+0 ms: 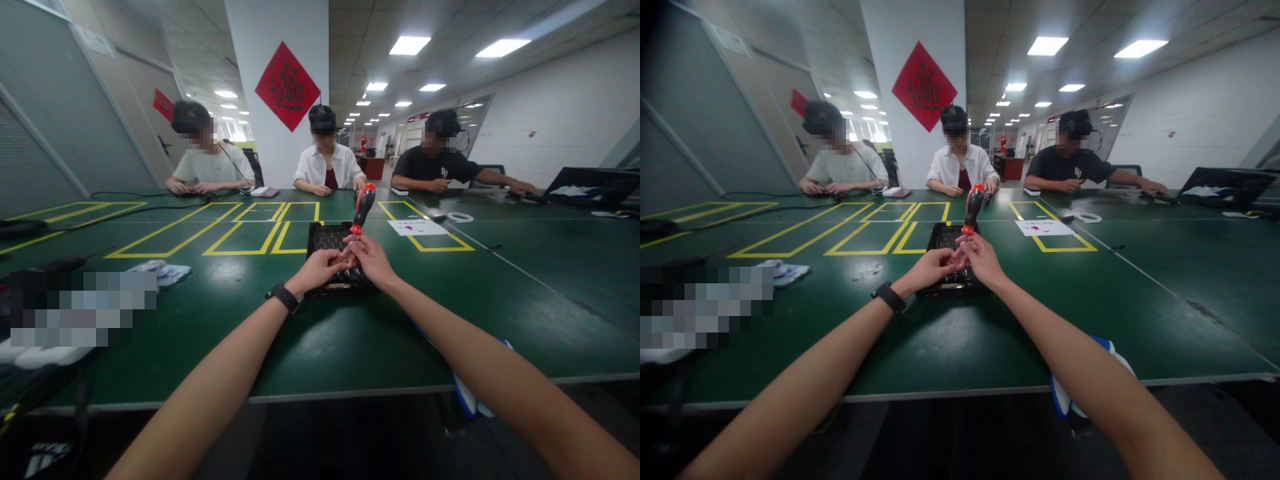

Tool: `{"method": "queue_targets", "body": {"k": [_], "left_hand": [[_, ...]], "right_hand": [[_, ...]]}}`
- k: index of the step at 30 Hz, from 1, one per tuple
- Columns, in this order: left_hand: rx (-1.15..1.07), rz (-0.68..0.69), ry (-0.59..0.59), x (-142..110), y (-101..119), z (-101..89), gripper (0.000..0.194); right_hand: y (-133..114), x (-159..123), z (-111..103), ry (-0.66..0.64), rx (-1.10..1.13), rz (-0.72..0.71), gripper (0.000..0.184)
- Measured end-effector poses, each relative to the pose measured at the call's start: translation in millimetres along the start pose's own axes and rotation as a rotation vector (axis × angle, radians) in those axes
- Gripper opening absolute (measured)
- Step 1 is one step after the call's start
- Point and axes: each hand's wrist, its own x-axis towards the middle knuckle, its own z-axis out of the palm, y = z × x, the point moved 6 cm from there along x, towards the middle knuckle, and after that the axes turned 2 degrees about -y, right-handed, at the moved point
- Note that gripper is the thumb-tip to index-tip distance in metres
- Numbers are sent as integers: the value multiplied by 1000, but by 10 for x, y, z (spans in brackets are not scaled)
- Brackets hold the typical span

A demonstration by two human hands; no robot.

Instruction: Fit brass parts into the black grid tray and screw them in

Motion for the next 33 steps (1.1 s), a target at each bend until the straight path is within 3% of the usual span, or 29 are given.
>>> {"method": "queue_targets", "body": {"k": [5, 9, 16, 24, 33], "left_hand": [[12, -92, 29, 0, -74, 8, 29], [0, -69, -7, -12, -26, 14, 27], [-128, 6, -176, -9, 78, 68, 26], [-31, -90, -12, 9, -70, 24, 30], [95, 27, -59, -10, 36, 20, 20]], "right_hand": [[-11, -5, 4, 4, 0, 6, 28], [-7, -6, 0, 2, 26, 19, 27], [10, -13, -5, 7, 90, 40, 26], [-50, -23, -8, 39, 17, 16, 25], [16, -5, -24, 59, 109, 73, 34]]}}
